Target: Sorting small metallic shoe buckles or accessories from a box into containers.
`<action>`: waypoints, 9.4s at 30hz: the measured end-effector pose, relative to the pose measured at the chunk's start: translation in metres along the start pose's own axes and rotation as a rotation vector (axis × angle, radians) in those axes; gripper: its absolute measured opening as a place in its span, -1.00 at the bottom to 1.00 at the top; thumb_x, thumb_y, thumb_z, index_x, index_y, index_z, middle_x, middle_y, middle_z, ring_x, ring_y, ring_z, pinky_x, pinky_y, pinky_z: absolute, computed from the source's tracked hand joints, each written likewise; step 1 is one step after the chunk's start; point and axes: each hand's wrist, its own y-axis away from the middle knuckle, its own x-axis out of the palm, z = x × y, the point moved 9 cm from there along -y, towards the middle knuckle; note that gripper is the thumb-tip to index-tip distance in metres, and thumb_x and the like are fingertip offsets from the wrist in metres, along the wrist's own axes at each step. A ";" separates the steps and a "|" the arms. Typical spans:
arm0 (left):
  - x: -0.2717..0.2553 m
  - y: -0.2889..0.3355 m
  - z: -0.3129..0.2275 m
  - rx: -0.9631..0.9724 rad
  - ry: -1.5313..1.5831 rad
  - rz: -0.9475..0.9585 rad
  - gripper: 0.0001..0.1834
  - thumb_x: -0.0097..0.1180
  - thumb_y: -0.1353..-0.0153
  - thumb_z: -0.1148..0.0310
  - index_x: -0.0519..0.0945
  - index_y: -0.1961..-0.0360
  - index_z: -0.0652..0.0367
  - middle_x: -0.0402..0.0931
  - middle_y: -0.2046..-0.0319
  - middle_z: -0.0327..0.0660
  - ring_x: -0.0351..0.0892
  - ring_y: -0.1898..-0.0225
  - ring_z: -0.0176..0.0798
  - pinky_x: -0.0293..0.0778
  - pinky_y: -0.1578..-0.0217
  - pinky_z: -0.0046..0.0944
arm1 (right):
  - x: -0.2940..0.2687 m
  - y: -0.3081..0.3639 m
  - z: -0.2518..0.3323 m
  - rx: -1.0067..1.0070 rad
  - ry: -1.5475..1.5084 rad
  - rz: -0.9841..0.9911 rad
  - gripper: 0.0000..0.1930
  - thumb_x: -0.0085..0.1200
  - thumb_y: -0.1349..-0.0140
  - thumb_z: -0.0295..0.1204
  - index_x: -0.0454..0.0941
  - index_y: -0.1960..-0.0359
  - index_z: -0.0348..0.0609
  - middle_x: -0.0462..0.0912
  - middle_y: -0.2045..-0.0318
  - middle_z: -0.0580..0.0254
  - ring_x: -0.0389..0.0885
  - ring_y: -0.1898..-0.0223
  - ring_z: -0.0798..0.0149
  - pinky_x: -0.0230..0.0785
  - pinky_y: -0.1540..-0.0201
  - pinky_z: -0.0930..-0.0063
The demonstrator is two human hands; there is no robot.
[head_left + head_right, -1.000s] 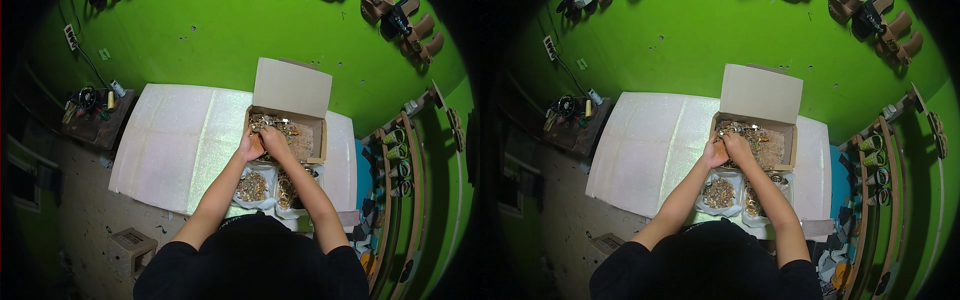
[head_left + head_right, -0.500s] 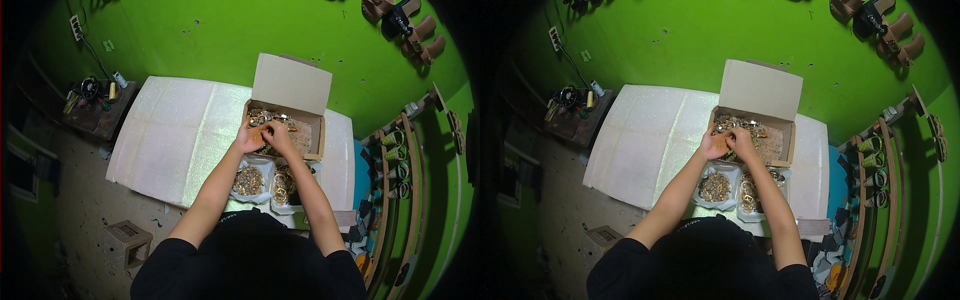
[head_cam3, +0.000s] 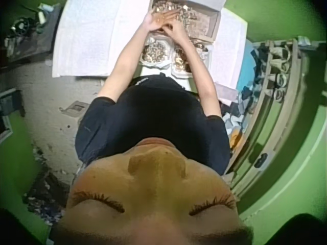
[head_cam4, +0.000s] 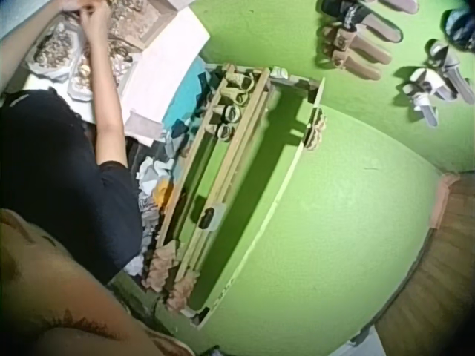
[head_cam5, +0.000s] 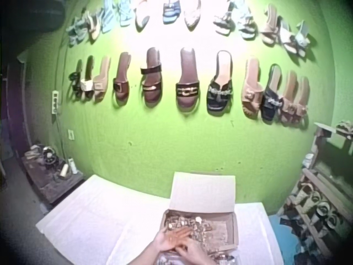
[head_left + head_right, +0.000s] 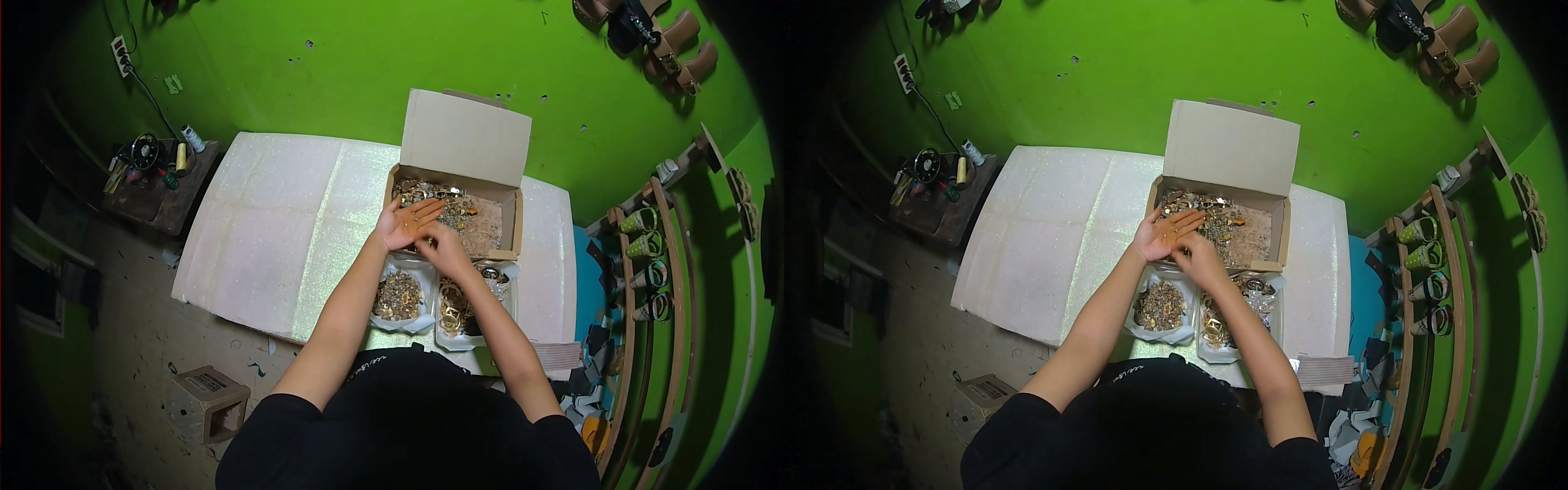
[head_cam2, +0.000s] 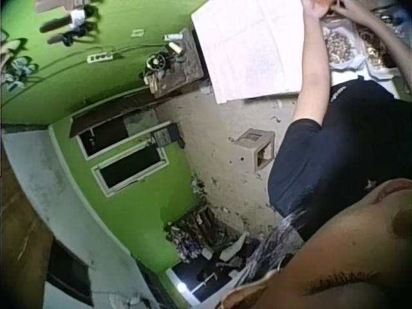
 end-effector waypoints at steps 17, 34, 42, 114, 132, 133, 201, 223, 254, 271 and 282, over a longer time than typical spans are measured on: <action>-0.016 0.005 -0.004 -0.036 0.064 -0.032 -0.20 -0.54 -0.10 -0.23 0.24 0.05 0.40 0.34 0.18 -0.04 0.31 0.13 -0.14 0.18 0.03 -0.22 | -0.006 -0.033 0.002 -0.162 0.361 -0.232 -0.90 0.08 0.13 -0.45 0.46 0.53 -0.14 0.39 0.50 0.22 0.42 0.39 0.17 0.32 0.38 0.36; -0.011 0.005 0.001 -0.052 -0.017 -0.177 -0.11 -0.54 -0.02 -0.32 0.17 -0.03 0.35 0.24 0.04 -0.02 0.22 0.01 -0.11 0.08 -0.05 -0.15 | 0.003 -0.035 0.013 -0.457 0.560 -0.149 -0.92 -0.01 0.19 -0.44 0.46 0.58 -0.08 0.39 0.53 0.33 0.40 0.42 0.32 0.21 0.46 0.47; -0.019 0.003 -0.001 -0.042 -0.003 -0.110 -0.09 -0.54 -0.03 -0.30 0.12 -0.04 0.43 0.25 0.06 -0.01 0.21 0.00 -0.12 0.09 -0.05 -0.18 | -0.005 -0.034 0.010 -0.351 0.436 -0.180 -0.90 0.04 0.16 -0.45 0.44 0.55 -0.14 0.41 0.50 0.26 0.40 0.40 0.24 0.26 0.40 0.40; -0.044 0.001 -0.070 0.437 -1.493 -0.776 -0.64 -0.21 -0.19 0.21 0.53 0.36 0.28 0.51 0.35 -0.17 0.45 0.28 -0.27 0.30 0.19 -0.34 | 0.029 -0.009 -0.208 0.820 0.233 0.163 -0.55 -0.17 0.04 -0.20 0.48 0.35 -0.46 0.42 0.25 -0.34 0.40 0.12 -0.11 0.20 0.03 0.26; -0.044 0.005 -0.064 0.353 -1.452 -0.829 -0.62 -0.15 -0.14 0.14 0.55 0.38 0.25 0.50 0.45 -0.16 0.42 0.35 -0.30 0.27 0.25 -0.38 | 0.049 -0.004 -0.215 0.978 -0.183 0.101 -0.36 -0.10 -0.01 -0.04 0.33 0.12 -0.50 0.39 0.12 -0.25 0.38 0.06 -0.01 0.17 0.03 0.40; -0.043 0.007 -0.065 0.354 -1.452 -0.832 -0.62 -0.15 -0.14 0.14 0.55 0.38 0.25 0.50 0.45 -0.16 0.42 0.35 -0.30 0.27 0.25 -0.38 | 0.047 -0.007 -0.204 0.939 -0.198 0.095 -0.42 -0.10 -0.03 -0.08 0.35 0.13 -0.46 0.46 0.19 -0.14 0.44 0.17 0.09 0.28 0.17 0.34; -0.042 -0.015 -0.040 0.148 -1.133 -0.625 -0.59 -0.36 -0.24 0.14 0.47 0.23 0.19 0.50 0.47 -0.26 0.38 0.45 -0.48 0.28 0.47 -0.47 | -0.112 -0.088 -0.040 0.575 -1.182 -0.026 -0.81 -0.08 -0.12 -0.41 0.34 0.35 -0.33 0.47 0.53 0.21 0.48 0.57 0.41 0.45 0.58 0.62; -0.039 -0.031 0.020 0.034 -0.200 -0.482 -0.56 -0.34 -0.15 -0.02 0.48 0.33 0.04 0.48 0.48 -0.27 0.45 0.42 -0.25 0.36 0.39 -0.18 | -0.011 -0.062 -0.069 0.527 0.018 0.811 -0.68 0.06 0.10 -0.25 0.51 0.39 -0.25 0.50 0.55 0.27 0.39 0.53 0.44 0.30 0.50 0.52; -0.078 -0.027 -0.003 0.245 0.046 -0.388 -0.55 -0.40 -0.11 0.22 0.40 0.13 0.27 0.47 0.25 -0.08 0.47 0.28 -0.14 0.38 0.37 -0.31 | 0.012 -0.001 -0.113 0.466 -0.067 0.168 -0.67 0.08 0.10 -0.36 0.47 0.30 -0.32 0.54 0.36 -0.01 0.51 0.30 0.20 0.30 0.19 0.44; -0.052 -0.016 -0.001 0.319 0.063 -0.358 -0.56 -0.48 -0.17 0.24 0.34 0.10 0.29 0.41 0.18 -0.03 0.41 0.15 -0.08 0.38 0.17 -0.14 | -0.042 -0.036 -0.066 0.319 -0.345 -0.061 -0.81 -0.08 -0.08 -0.40 0.50 0.45 -0.30 0.57 0.49 0.20 0.49 0.41 0.36 0.29 0.29 0.51; -0.053 -0.013 -0.001 0.347 0.093 -0.431 -0.59 -0.52 -0.17 0.25 0.40 0.23 0.22 0.44 0.24 -0.04 0.44 0.19 -0.05 0.40 0.20 -0.13 | -0.078 -0.064 -0.041 0.266 -0.483 -0.098 -0.84 -0.03 -0.08 -0.44 0.49 0.41 -0.31 0.55 0.45 0.27 0.44 0.36 0.46 0.27 0.26 0.58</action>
